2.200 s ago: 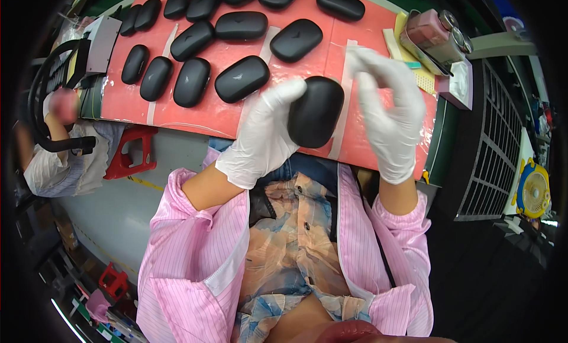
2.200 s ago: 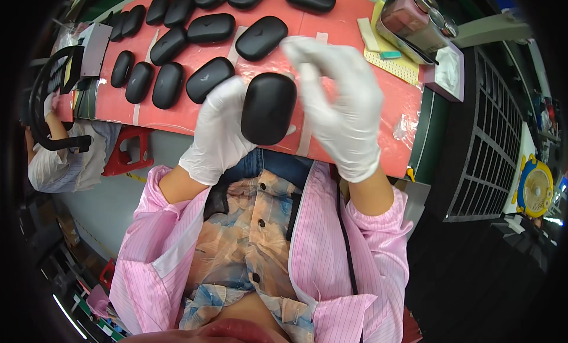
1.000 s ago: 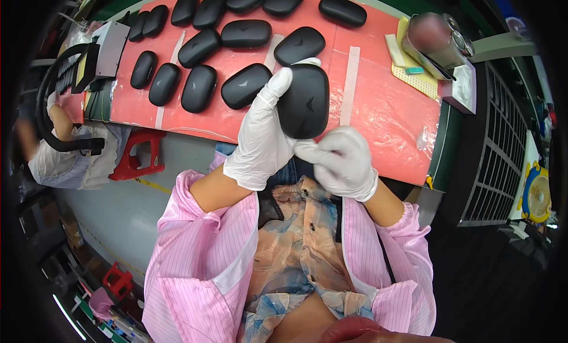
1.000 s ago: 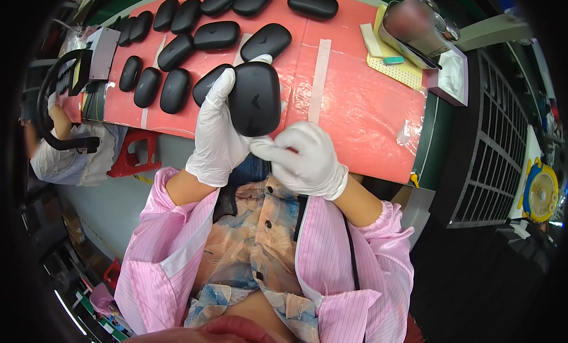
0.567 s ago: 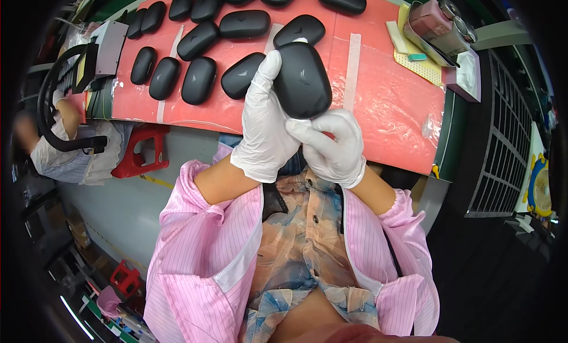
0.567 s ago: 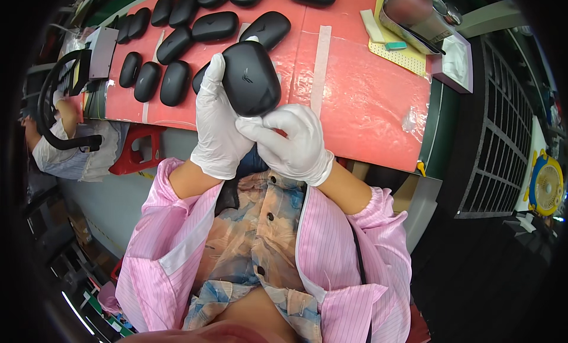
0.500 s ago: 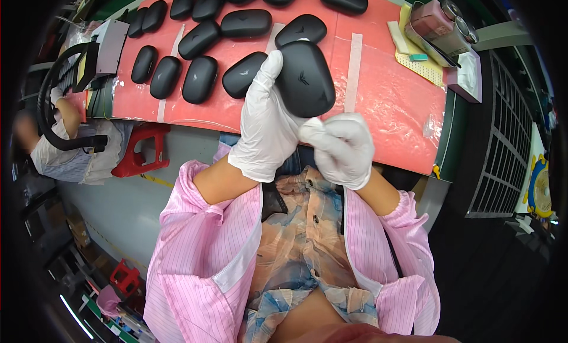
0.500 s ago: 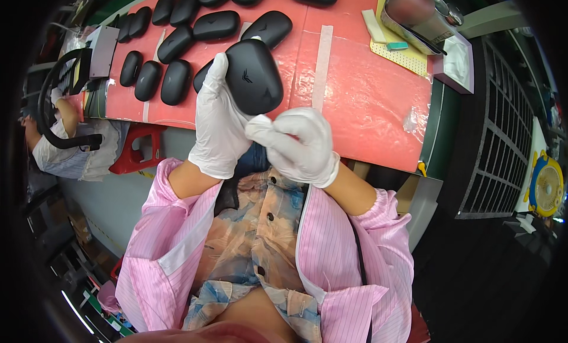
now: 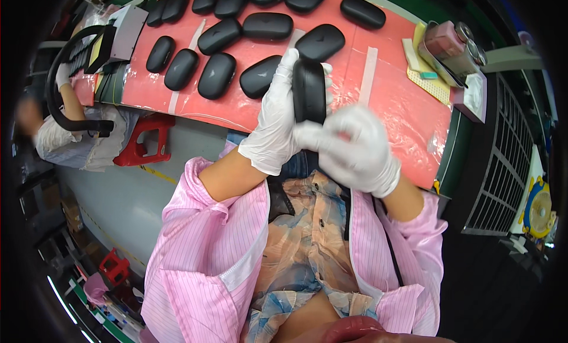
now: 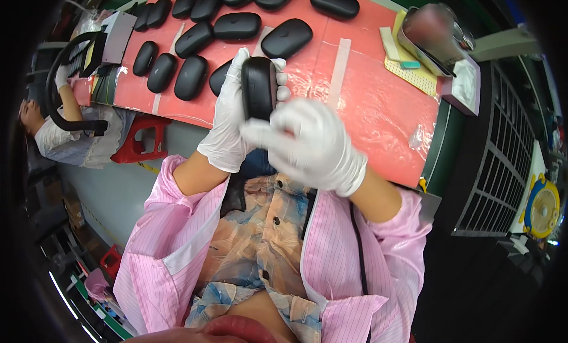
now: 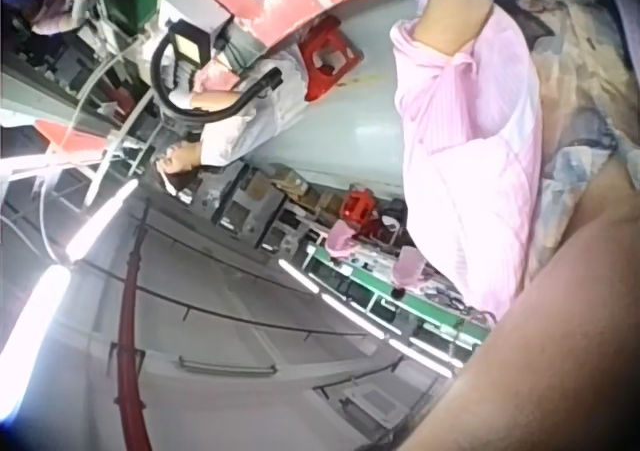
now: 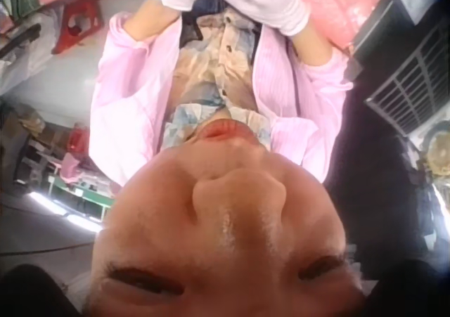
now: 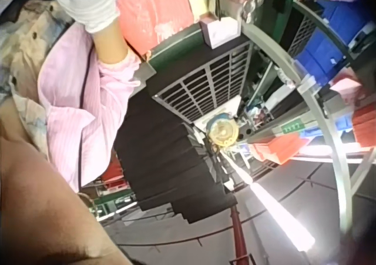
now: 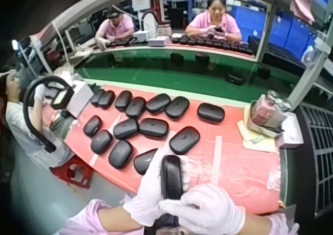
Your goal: Inspecting and cleaning earbud charging cases on an assembly line workstation.
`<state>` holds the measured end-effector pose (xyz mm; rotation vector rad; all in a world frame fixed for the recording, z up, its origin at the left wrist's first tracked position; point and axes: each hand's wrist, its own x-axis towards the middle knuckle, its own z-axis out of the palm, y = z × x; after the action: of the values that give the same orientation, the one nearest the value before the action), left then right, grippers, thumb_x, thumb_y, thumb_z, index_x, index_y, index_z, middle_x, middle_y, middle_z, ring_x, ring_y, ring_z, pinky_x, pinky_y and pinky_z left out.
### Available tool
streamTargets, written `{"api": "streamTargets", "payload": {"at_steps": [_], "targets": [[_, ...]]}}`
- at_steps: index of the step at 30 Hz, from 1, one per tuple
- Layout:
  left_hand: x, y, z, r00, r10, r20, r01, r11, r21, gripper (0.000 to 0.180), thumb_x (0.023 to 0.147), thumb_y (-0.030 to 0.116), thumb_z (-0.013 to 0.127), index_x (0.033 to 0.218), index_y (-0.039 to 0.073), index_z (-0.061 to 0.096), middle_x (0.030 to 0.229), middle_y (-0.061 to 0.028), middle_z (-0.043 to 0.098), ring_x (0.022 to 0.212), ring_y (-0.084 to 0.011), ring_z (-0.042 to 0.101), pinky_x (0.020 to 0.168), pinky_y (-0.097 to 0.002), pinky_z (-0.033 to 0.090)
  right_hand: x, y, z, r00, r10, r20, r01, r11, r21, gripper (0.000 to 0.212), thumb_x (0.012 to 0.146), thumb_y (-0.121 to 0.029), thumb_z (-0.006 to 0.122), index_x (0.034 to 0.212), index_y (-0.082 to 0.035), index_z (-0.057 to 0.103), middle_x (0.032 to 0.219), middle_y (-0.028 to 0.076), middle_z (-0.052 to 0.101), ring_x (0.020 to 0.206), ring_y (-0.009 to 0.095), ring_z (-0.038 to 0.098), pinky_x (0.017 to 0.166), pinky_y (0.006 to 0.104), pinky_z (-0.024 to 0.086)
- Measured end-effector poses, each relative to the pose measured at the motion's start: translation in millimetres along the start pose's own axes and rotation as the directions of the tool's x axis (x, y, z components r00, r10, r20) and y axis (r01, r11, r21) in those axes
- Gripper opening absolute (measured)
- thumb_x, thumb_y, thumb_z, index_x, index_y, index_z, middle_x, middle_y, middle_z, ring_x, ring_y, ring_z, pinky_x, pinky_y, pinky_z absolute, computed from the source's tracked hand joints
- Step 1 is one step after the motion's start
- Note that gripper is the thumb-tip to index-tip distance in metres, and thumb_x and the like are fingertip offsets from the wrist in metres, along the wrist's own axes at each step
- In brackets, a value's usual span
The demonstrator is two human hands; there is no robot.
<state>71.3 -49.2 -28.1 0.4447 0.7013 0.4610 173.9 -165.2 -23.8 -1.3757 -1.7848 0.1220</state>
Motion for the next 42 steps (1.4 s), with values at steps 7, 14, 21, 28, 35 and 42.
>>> {"api": "streamTargets", "payload": {"at_steps": [7,14,21,28,35,42], "targets": [[10,2,-8,0.878,-0.173,0.445,0.292,0.933,-0.213,0.071,0.092,0.066,0.045,0.114,0.0,0.057,0.095,-0.0097,0.064,0.08,-0.0182,0.064,0.07,-0.0316,0.055,-38,5,-6,0.937,0.251,-0.242,-0.221,0.964,0.145,0.037,0.074,0.008,0.058,0.105,-0.006,0.072,0.079,0.005,0.056,0.078,0.018,0.056,0.071,0.0299,0.046],[3,-8,3,0.665,-0.133,0.735,0.61,0.665,-0.431,0.08,0.089,0.068,0.046,0.135,0.002,0.049,0.131,-0.0184,0.056,0.122,-0.0288,0.053,0.108,-0.0429,0.038,33,12,-26,0.938,0.219,-0.269,-0.206,0.976,0.075,0.032,0.077,0.005,0.059,0.104,-0.007,0.07,0.083,0.007,0.058,0.077,0.024,0.058,0.07,0.036,0.048],[9,0,-7,0.923,-0.295,0.246,0.362,0.884,-0.297,0.057,0.089,0.056,0.055,0.097,0.0,0.061,0.086,-0.0106,0.063,0.068,-0.0221,0.061,0.063,-0.0326,0.054,-19,-10,-13,0.983,0.129,0.133,-0.133,0.991,0.023,0.037,0.065,0.007,0.06,0.097,-0.008,0.073,0.077,0.006,0.054,0.069,0.023,0.054,0.066,0.0334,0.046],[-4,3,7,0.957,-0.252,0.142,0.265,0.961,-0.081,0.052,0.09,0.053,0.056,0.092,0.002,0.064,0.079,-0.0074,0.064,0.067,-0.0175,0.062,0.062,-0.0292,0.053,14,15,-37,0.942,0.215,-0.257,-0.214,0.976,0.034,0.036,0.073,0.009,0.055,0.101,-0.005,0.073,0.083,0.007,0.059,0.071,0.018,0.056,0.064,0.0314,0.046],[-3,-7,3,0.984,-0.177,-0.021,0.176,0.984,-0.028,0.04,0.09,0.045,0.063,0.092,0.005,0.06,0.079,-0.0064,0.063,0.068,-0.0161,0.063,0.062,-0.0303,0.054,-5,-6,-5,0.999,-0.007,-0.051,0.0,0.992,-0.129,0.04,0.06,0.009,0.065,0.095,-0.009,0.075,0.076,0.003,0.057,0.067,0.023,0.056,0.058,0.0328,0.044],[-7,-7,10,0.95,-0.31,0.03,0.31,0.951,0.008,0.041,0.093,0.049,0.055,0.083,0.01,0.062,0.076,-0.0019,0.061,0.063,-0.0131,0.06,0.057,-0.0265,0.051,-13,0,-8,0.998,0.019,-0.068,-0.026,0.993,-0.114,0.038,0.059,0.008,0.065,0.092,-0.009,0.074,0.075,0.004,0.057,0.068,0.022,0.056,0.059,0.032,0.045]]}}
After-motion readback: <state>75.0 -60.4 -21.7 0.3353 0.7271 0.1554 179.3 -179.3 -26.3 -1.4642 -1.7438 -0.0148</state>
